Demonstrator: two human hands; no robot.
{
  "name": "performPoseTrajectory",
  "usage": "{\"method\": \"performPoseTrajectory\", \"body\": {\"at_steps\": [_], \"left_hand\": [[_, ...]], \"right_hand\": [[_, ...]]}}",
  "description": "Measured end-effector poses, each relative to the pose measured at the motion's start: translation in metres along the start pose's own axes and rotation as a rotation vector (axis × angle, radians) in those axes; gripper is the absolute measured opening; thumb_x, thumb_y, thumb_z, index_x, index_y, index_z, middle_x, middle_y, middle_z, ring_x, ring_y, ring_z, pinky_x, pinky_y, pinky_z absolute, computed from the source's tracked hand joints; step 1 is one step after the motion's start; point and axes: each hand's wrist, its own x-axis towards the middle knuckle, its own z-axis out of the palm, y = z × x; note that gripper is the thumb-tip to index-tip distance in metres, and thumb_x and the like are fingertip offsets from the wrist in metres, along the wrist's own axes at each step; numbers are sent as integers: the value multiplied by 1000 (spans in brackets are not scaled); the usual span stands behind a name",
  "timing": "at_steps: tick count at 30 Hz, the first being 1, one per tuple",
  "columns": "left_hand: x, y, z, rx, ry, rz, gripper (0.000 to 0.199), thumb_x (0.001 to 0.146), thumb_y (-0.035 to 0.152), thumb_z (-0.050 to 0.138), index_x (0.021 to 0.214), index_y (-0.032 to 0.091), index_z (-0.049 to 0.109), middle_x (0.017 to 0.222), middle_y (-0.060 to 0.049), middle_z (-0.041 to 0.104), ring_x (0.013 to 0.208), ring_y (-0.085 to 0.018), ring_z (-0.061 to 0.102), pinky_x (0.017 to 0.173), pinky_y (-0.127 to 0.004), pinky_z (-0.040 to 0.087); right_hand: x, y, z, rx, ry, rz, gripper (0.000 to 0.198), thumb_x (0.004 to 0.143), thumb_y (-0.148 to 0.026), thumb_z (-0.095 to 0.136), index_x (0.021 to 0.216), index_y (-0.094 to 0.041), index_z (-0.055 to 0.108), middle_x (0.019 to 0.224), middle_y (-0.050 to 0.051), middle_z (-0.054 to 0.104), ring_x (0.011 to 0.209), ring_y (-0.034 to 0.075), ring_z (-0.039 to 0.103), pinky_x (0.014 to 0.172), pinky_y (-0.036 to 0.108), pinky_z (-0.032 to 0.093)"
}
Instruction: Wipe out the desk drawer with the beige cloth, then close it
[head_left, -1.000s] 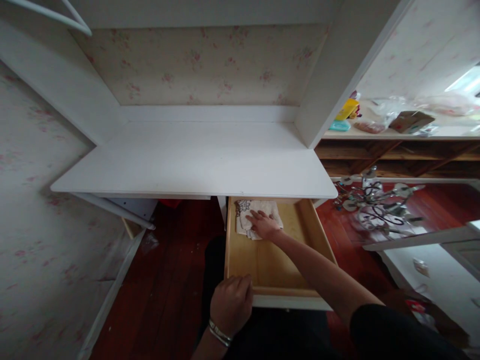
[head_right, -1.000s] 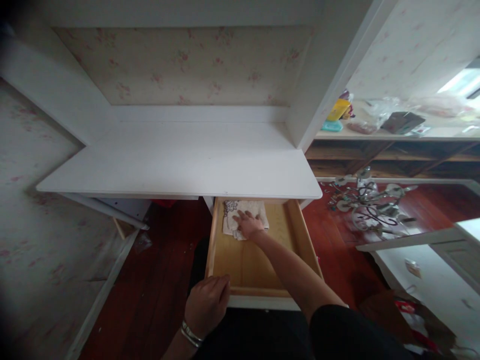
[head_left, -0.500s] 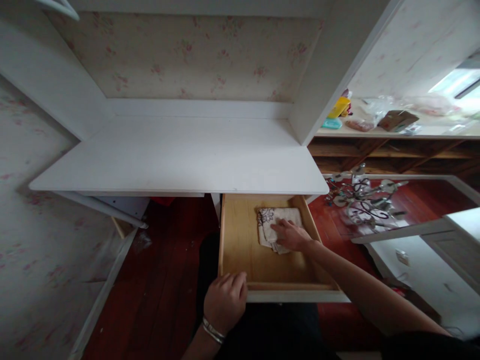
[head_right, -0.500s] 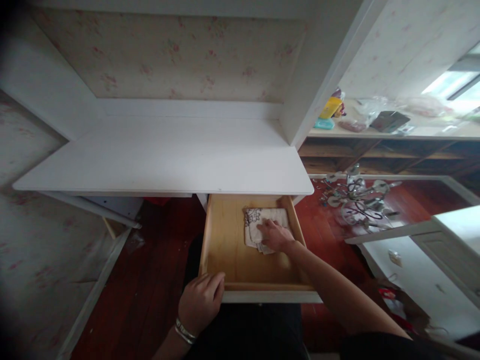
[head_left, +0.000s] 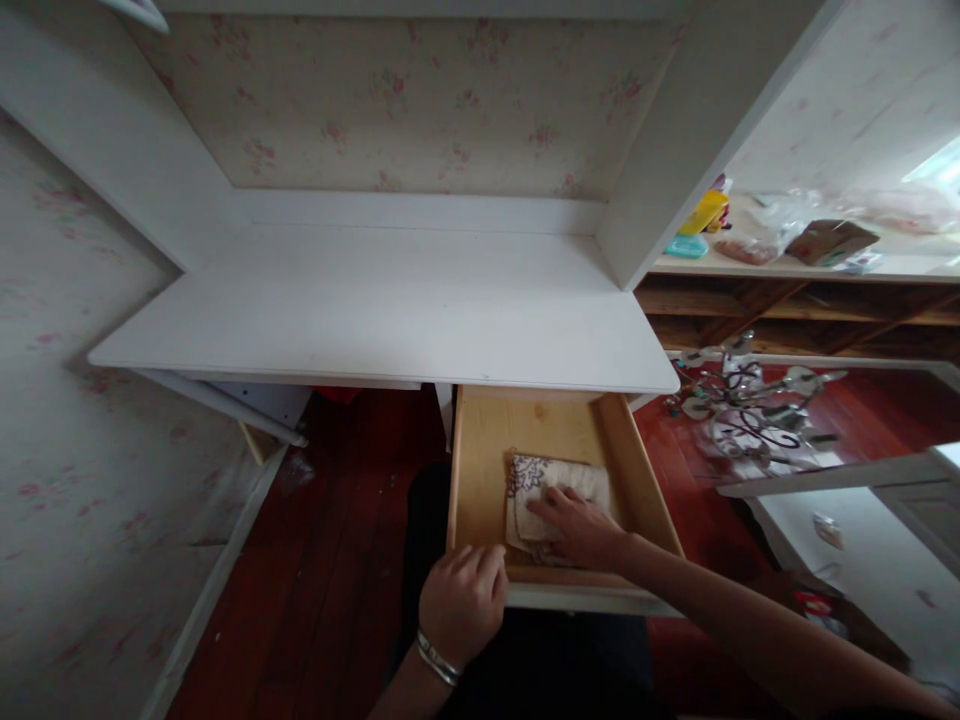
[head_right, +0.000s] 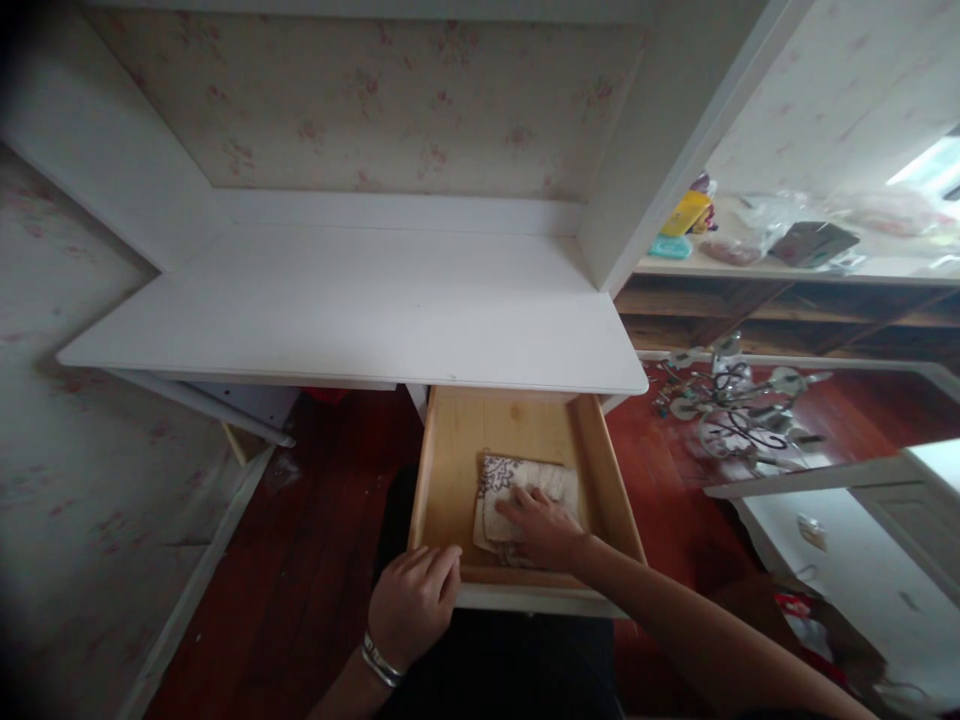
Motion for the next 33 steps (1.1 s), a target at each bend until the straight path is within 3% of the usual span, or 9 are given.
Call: {"method": "performPoseTrajectory", "body": {"at_steps": [6,10,16,22,25,28,31,33], "left_hand": [[-1,-1,3,-1,22,-9,15,85,17,52,95,24,61,73,1,65,71,-17,61,66,-31,44],[-2,0,1,11,3,-13,13,85,18,53,93,24,60,72,1,64,69,-17,61,63,-32,44],[-1,0,0,22,27,-17,18,84,16,53,99,23,60,70,2,63,66,-16,60,60,-31,43],[0,0,1,46,57,-17,20,83,15,53,100,21,62,67,-1,62,63,-15,59,59,-29,42],[-1,0,2,74,44,-9,23,82,15,53,102,20,61,68,-1,63,64,-15,59,59,-30,43],[-2,-1,3,87,47,8,26,80,13,54,104,19,61,70,-1,63,65,-16,60,61,-30,44],[-3,-2,5,88,45,5,28,80,13,54,106,20,60,71,-1,64,67,-16,61,61,-31,44],[-2,-2,5,85,42,-3,27,80,14,55,105,20,61,70,-1,64,66,-16,60,61,-31,44]], "right_hand": [[48,-52,6,-38,71,-20,63,79,-43,64,137,-37,42,137,12,40,117,36,44,85,52,43],[88,-66,-9,-61,130,9,61,83,-40,57,140,-32,39,140,14,38,120,35,40,88,54,41],[138,-36,-47,-124,137,130,62,89,-38,46,147,-29,28,148,14,32,131,35,29,98,61,28],[139,-2,-37,-175,96,3,89,81,-64,49,153,-25,13,158,17,13,142,39,11,104,67,11],[133,6,-28,-233,185,-65,81,85,-55,49,152,-22,18,157,16,18,141,36,18,106,64,15],[130,11,-27,-259,264,-141,67,90,-32,46,151,-17,22,152,17,30,137,33,30,104,58,26],[128,17,-30,-282,286,-185,62,88,-9,37,149,-17,27,146,16,41,131,28,41,98,49,37],[127,20,-34,-303,282,-211,59,88,-6,36,145,-19,35,142,14,47,125,27,47,94,45,42]]}}
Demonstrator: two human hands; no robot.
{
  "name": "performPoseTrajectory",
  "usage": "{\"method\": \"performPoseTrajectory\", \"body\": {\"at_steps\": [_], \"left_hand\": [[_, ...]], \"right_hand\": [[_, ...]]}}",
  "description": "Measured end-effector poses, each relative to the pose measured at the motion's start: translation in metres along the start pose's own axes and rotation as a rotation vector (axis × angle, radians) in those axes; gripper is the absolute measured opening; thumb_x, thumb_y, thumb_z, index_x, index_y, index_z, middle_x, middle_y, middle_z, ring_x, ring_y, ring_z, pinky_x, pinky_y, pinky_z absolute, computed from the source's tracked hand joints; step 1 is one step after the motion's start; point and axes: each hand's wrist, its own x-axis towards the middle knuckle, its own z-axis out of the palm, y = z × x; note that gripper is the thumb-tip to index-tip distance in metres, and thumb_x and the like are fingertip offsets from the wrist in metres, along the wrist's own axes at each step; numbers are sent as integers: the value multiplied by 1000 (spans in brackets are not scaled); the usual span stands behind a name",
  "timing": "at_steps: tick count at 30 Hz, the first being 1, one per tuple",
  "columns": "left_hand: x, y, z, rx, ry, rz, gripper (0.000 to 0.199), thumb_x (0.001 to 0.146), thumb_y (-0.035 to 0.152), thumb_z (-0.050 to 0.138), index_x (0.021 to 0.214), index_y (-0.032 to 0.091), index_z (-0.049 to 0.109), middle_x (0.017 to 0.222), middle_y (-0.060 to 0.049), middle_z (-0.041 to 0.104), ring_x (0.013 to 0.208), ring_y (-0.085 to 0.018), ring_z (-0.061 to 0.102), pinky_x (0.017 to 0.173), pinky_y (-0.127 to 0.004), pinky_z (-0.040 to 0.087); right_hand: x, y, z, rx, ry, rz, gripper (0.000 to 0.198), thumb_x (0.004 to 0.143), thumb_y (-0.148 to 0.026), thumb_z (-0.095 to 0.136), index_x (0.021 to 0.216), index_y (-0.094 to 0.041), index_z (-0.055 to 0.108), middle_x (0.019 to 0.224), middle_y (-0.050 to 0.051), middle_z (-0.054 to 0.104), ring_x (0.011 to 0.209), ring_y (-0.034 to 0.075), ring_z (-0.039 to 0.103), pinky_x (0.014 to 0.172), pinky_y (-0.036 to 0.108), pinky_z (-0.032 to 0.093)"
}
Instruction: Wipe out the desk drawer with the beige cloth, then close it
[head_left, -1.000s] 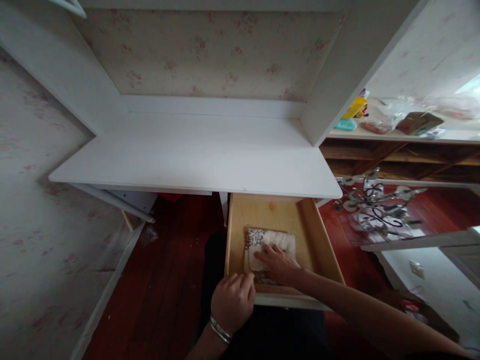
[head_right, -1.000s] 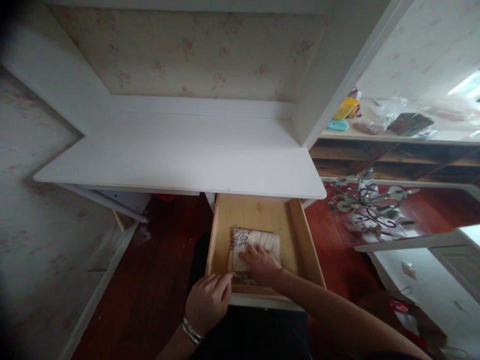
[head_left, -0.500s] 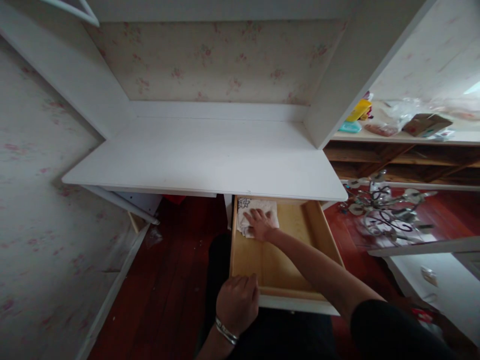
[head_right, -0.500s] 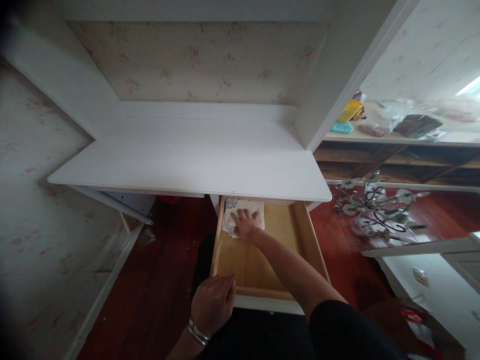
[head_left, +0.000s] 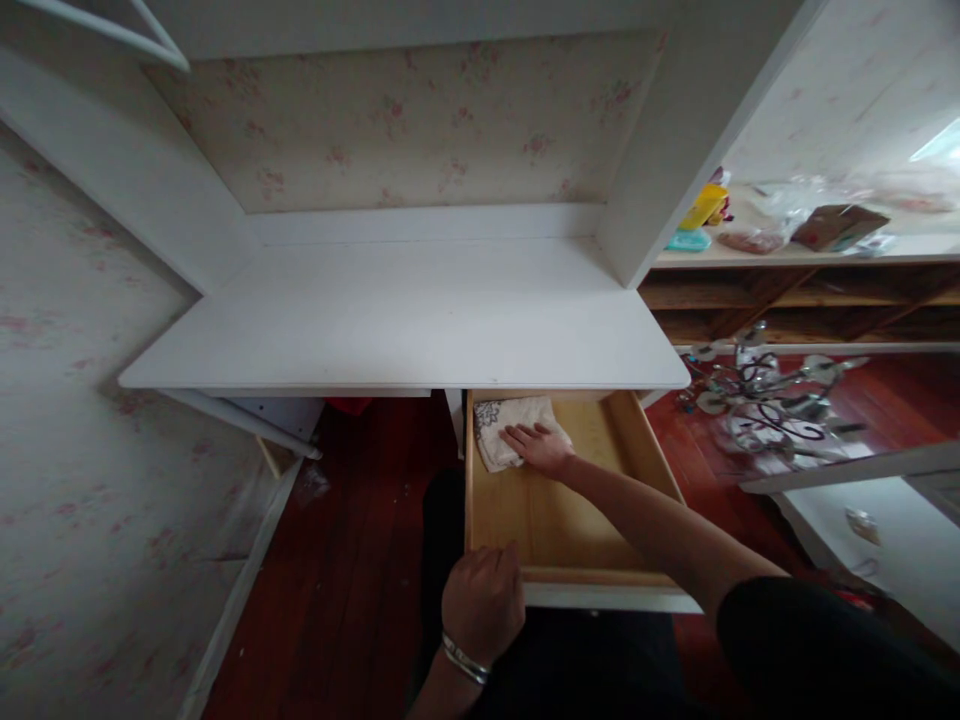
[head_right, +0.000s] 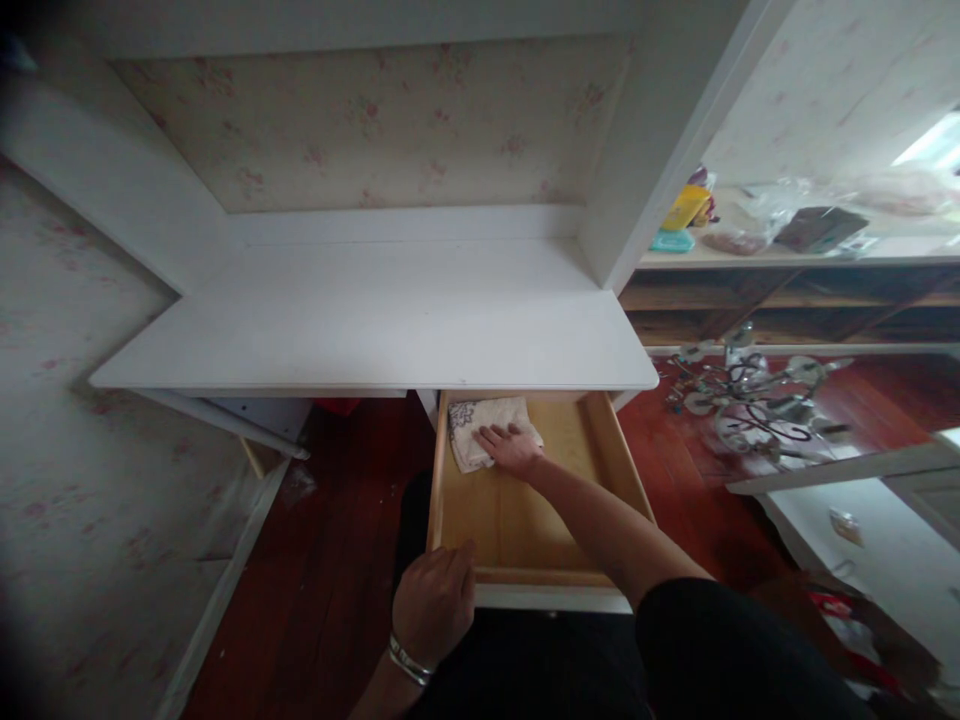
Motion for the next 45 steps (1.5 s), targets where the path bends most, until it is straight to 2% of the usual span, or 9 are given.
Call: {"method": "performPoseTrajectory", "body": {"at_steps": [3,6,9,12,17,20,34,40,45], "left_hand": [[2,1,-1,0,8,2,25,81,14,54,104,20,61,68,-1,63,65,-16,60,60,-30,43],[3,2,-3,4,17,15,24,81,14,53,103,20,62,66,-1,62,63,-15,59,58,-29,42],[4,3,-4,1,26,18,24,82,13,52,103,20,62,64,0,61,61,-15,58,57,-29,41],[4,3,-3,-3,27,9,25,82,14,53,103,21,63,64,0,61,61,-15,58,57,-29,41],[5,3,-4,-23,20,0,24,82,14,52,102,22,63,65,0,62,62,-15,59,58,-29,42],[6,3,-5,-31,12,-1,24,82,15,53,103,21,63,64,-1,62,61,-15,59,57,-29,42],[6,3,-6,-30,20,6,19,83,15,52,95,20,65,68,-2,65,66,-16,62,62,-28,47],[2,3,-6,-67,23,-1,18,86,17,49,94,20,65,68,-1,66,66,-16,63,64,-30,49],[-5,5,-11,-96,15,-17,19,87,16,48,94,21,65,65,0,65,62,-15,62,62,-29,47]], "right_hand": [[0,4,-15,-24,-4,-119,44,91,-8,37,131,-19,52,126,13,60,113,24,55,92,42,43],[4,2,-40,-72,42,-369,34,96,-11,35,114,-21,62,104,9,67,107,20,55,101,44,37],[10,-7,-60,-119,118,-615,34,98,-14,34,110,-24,64,106,5,66,116,18,49,110,43,27],[22,-15,-60,-159,95,-669,34,99,-17,33,109,-26,64,114,2,64,124,15,41,114,40,22],[43,6,-34,-202,38,-525,32,94,-12,40,95,-22,70,112,4,67,122,21,44,112,48,23],[41,26,-21,-180,32,-448,28,92,-12,45,93,-20,71,119,7,65,120,23,47,109,50,24],[-86,101,-14,-63,-85,55,43,87,-4,43,119,-22,63,134,9,56,128,28,42,108,53,21],[-114,85,-24,-26,-160,216,44,85,-8,42,123,-20,60,119,14,64,117,30,53,105,50,27],[-141,45,-33,61,-309,334,64,76,-11,48,139,-19,46,108,17,68,97,33,63,84,46,44]]}}
